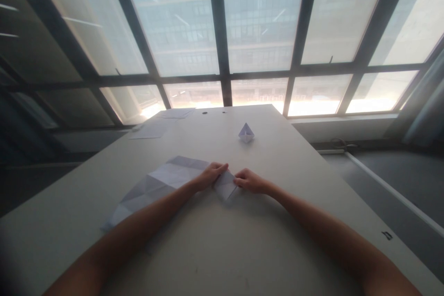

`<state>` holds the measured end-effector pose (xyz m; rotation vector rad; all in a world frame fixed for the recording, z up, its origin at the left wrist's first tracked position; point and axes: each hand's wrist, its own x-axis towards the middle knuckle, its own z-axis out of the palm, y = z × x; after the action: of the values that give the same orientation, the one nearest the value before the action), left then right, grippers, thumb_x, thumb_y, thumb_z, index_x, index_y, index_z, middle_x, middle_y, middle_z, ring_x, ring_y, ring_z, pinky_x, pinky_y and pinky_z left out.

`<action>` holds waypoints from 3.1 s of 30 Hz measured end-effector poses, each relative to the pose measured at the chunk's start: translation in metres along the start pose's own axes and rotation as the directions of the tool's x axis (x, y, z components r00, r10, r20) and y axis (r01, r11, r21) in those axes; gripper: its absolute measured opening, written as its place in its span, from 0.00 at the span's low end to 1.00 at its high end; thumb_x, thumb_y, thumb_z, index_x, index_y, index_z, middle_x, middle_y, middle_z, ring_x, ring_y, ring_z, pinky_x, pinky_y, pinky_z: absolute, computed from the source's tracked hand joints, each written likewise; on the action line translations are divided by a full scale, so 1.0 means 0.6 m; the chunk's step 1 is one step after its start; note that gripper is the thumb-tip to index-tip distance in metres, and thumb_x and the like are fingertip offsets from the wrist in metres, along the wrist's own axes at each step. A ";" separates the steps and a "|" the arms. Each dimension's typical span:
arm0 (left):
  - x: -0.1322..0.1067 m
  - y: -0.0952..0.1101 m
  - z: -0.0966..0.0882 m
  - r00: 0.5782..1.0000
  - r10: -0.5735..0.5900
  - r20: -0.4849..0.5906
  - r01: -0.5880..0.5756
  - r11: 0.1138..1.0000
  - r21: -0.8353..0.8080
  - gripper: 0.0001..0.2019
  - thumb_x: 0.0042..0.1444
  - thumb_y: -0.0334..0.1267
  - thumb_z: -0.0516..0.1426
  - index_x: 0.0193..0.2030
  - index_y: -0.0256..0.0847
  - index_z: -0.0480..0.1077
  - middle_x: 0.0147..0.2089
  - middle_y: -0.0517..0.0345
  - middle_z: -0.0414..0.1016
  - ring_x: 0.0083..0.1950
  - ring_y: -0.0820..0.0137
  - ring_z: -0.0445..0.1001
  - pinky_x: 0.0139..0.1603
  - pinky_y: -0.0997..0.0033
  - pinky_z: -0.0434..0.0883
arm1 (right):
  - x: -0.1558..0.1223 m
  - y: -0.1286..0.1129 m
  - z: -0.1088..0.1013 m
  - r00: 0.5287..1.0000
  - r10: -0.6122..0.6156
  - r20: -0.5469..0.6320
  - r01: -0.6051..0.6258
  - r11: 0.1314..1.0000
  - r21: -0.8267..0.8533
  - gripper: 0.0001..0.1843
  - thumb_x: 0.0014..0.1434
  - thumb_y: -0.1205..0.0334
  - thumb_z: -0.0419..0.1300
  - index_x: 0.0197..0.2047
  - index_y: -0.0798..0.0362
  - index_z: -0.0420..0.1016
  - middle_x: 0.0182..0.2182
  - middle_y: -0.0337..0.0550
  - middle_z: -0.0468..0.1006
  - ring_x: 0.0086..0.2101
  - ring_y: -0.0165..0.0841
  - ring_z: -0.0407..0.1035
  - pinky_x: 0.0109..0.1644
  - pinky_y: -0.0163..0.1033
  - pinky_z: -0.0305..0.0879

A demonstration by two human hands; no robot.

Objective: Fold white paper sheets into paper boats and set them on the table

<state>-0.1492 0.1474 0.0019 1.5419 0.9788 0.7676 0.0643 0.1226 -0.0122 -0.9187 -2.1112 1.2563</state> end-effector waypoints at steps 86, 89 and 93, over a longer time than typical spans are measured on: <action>-0.003 -0.003 -0.012 0.978 0.114 0.177 -0.146 0.973 0.180 0.26 0.55 0.60 0.59 0.27 0.33 0.69 0.19 0.65 0.59 0.21 0.78 0.55 0.22 0.76 0.50 | 0.001 0.013 0.006 0.972 0.046 -0.228 -0.033 0.998 0.061 0.18 0.55 0.50 0.63 0.27 0.58 0.76 0.18 0.39 0.73 0.19 0.26 0.62 0.23 0.31 0.56; -0.004 -0.004 -0.011 0.979 0.091 0.183 -0.119 0.982 0.149 0.28 0.55 0.62 0.57 0.27 0.34 0.69 0.19 0.64 0.60 0.20 0.78 0.55 0.21 0.75 0.50 | 0.002 0.015 0.007 0.973 0.047 -0.225 -0.033 0.997 0.068 0.16 0.56 0.52 0.63 0.28 0.58 0.76 0.18 0.39 0.73 0.18 0.25 0.62 0.22 0.31 0.56; -0.005 0.000 -0.007 0.987 0.048 0.156 -0.067 0.991 0.119 0.31 0.54 0.66 0.55 0.25 0.35 0.68 0.19 0.62 0.62 0.19 0.78 0.56 0.21 0.75 0.52 | 0.002 0.016 0.009 0.977 0.053 -0.206 -0.033 0.994 0.100 0.15 0.56 0.53 0.63 0.28 0.58 0.77 0.18 0.39 0.74 0.18 0.26 0.63 0.22 0.31 0.57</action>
<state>-0.1545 0.1468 0.0026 1.7167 0.8848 0.6285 0.0624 0.1240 -0.0228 -1.0119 -1.8623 1.2148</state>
